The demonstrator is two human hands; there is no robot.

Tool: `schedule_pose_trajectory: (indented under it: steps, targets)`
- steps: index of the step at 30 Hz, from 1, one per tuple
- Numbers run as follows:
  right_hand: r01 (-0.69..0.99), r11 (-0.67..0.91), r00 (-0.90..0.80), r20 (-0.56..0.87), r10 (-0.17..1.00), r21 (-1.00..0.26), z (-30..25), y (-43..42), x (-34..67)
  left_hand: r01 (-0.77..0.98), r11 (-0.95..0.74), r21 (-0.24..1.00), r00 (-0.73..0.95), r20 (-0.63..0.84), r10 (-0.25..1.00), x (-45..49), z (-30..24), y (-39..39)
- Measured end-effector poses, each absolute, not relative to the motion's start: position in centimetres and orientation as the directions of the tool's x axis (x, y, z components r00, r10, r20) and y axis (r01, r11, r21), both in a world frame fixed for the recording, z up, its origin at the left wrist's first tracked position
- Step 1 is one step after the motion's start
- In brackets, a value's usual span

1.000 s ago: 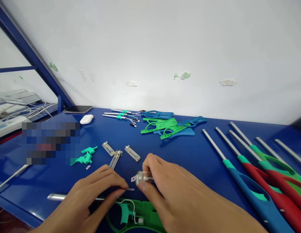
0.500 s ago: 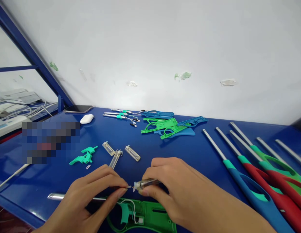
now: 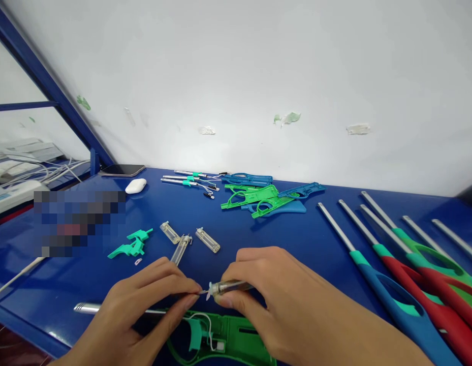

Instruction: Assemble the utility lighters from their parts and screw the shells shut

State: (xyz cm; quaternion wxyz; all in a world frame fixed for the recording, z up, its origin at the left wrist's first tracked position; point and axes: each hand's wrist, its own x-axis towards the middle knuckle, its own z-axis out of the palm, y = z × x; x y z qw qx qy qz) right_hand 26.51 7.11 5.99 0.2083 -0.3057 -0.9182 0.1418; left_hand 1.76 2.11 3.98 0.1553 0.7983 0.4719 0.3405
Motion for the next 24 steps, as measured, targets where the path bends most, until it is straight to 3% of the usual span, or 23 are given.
schedule_pose_trajectory:
  steps: [8, 15, 24]
  targets:
    - [0.495, 0.711, -0.743, 0.182, 0.645, -0.500, 5.98, 7.24, 26.71, 0.635, -0.505, 0.585, 0.342, 0.373, 0.862, 1.75, 4.22, 1.94]
    - [0.487, 0.786, -0.733, 0.312, 0.605, -0.381, 6.13, 7.20, 26.06, 0.646, -0.510, 0.569, 0.336, 0.387, 0.858, 1.74, 4.13, 2.06]
    - [0.511, 0.747, -0.722, 0.259, 0.641, -0.426, 5.76, 7.00, 26.57, 0.640, -0.546, 0.540, 0.341, 0.437, 0.832, 1.97, 4.20, 1.84]
